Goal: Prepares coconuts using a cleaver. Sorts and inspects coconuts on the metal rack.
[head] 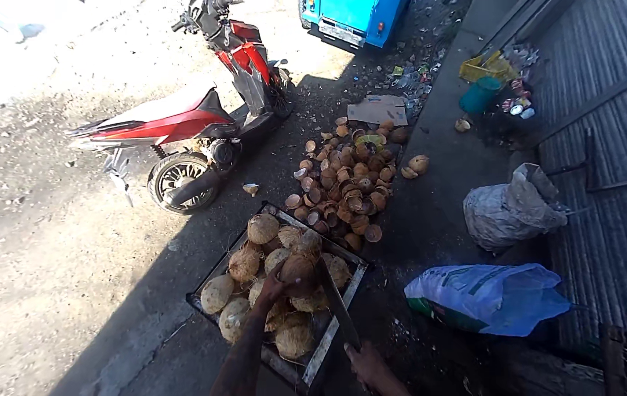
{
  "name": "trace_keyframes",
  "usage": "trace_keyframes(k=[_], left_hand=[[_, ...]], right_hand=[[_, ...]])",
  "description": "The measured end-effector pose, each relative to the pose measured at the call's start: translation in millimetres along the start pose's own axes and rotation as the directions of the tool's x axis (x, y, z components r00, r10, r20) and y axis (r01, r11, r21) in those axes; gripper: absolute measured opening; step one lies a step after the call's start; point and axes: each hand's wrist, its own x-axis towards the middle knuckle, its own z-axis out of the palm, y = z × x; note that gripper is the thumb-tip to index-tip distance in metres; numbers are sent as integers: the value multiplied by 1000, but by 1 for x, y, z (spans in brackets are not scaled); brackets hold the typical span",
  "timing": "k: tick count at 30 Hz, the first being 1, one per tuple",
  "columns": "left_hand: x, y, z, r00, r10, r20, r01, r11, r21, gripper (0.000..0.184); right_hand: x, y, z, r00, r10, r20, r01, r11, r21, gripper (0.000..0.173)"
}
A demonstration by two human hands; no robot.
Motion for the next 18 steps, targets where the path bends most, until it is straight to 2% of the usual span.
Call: trace_keyframes(k=[8, 10, 16, 18], left_hand=[[-2, 2, 0, 1000, -22, -13, 22, 1000, 17, 98], [-4, 2, 1, 1000, -15, -11, 14, 1000, -13, 98], [-10, -7, -6, 999, 21, 30, -17, 992, -126, 102], [-12, -12, -10, 998, 53, 38, -47, 987, -151, 104]], right_hand=[[-15, 4, 1, 999, -38, 2, 38, 993, -109, 42], [-12, 4, 2, 1000, -10, 1, 10, 992, -123, 43], [-10, 15, 4, 991, 45, 123, -55, 995, 85, 35], [-12, 19, 4, 989, 50, 137, -63, 994, 91, 35]])
